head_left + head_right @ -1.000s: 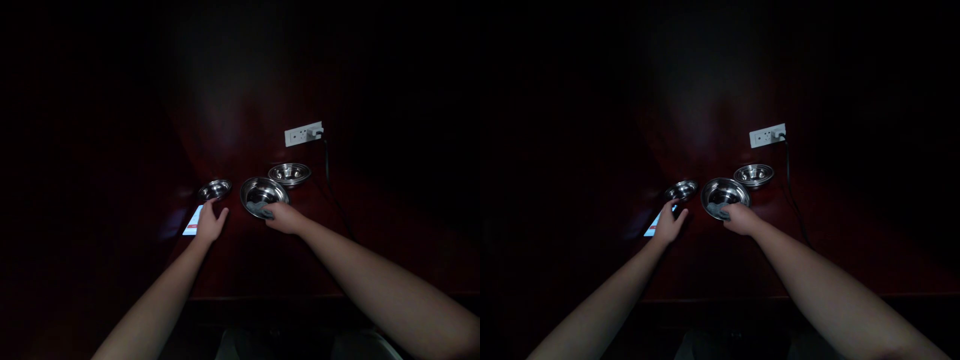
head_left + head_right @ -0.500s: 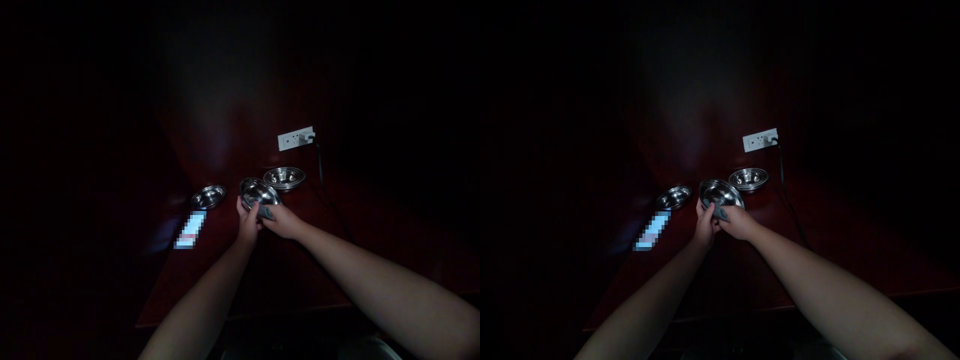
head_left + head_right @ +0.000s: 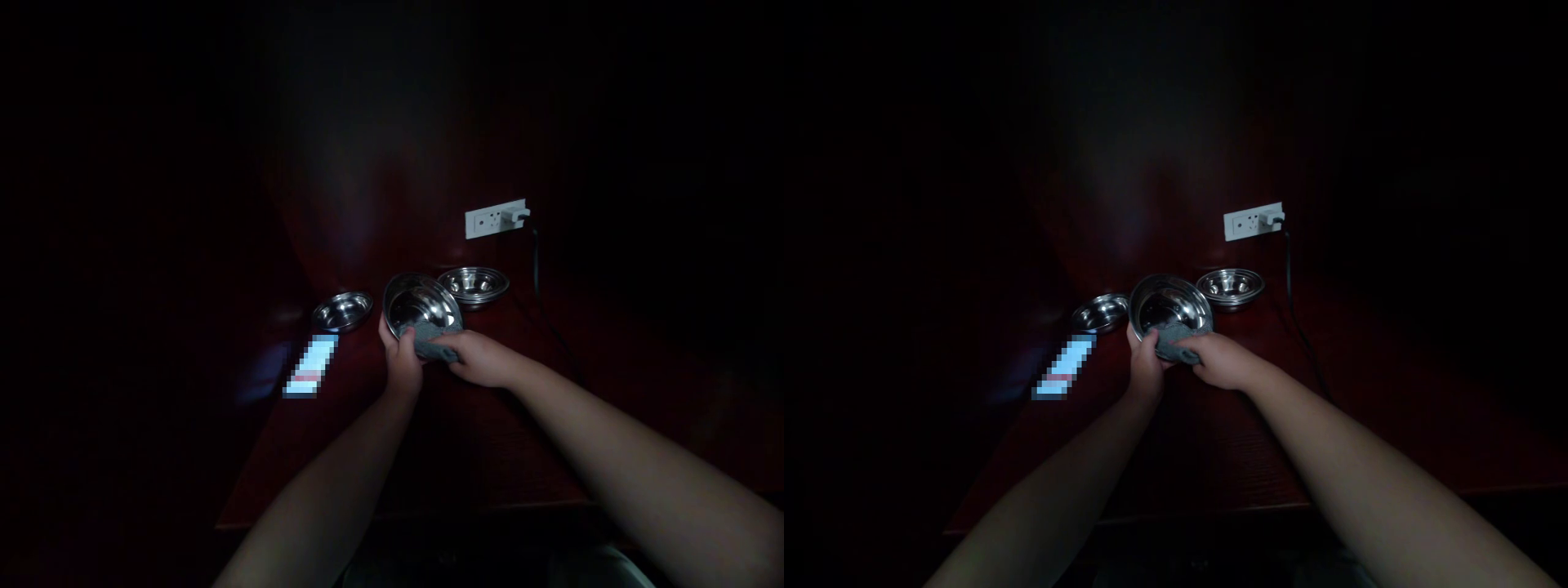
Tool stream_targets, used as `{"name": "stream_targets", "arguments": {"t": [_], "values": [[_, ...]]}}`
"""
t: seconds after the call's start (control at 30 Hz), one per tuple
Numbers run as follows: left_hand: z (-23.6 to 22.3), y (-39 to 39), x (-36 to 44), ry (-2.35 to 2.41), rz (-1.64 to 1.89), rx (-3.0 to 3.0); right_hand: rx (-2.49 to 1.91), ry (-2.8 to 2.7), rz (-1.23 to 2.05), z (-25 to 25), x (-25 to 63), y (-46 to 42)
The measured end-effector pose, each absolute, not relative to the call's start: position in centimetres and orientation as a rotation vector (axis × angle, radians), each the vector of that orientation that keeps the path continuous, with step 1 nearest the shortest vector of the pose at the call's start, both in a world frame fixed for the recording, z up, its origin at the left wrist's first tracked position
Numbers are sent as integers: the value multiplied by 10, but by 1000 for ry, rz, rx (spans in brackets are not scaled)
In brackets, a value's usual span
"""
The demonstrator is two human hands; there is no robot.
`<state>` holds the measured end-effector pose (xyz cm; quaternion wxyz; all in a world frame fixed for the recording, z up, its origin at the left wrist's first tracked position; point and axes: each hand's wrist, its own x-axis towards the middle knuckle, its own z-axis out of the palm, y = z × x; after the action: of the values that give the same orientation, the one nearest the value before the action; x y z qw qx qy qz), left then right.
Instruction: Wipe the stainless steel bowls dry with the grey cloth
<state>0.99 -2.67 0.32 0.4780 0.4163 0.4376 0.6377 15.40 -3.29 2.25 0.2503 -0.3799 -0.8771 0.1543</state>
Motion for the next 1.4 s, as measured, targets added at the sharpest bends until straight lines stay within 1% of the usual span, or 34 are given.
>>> {"name": "stream_targets", "arguments": {"t": [0.13,0.4,0.7,0.9,1.13,1.4], "values": [[0,-23,8,1074,1645,1118,-1055,-2419,377,17,159,-29],[-5,-15,9,891,1768,1255,-1118,-2364,271,14,163,-27],[-3,-22,13,754,1711,1319,-1290,-2222,-10,11,164,-22],[-3,-23,15,738,1688,1329,-1305,-2217,-78,10,163,-18],[-4,-26,14,754,1661,1381,-1250,-2216,-39,9,169,-17],[-3,-27,8,801,1684,1471,-1179,-2237,235,19,168,-25]]}}
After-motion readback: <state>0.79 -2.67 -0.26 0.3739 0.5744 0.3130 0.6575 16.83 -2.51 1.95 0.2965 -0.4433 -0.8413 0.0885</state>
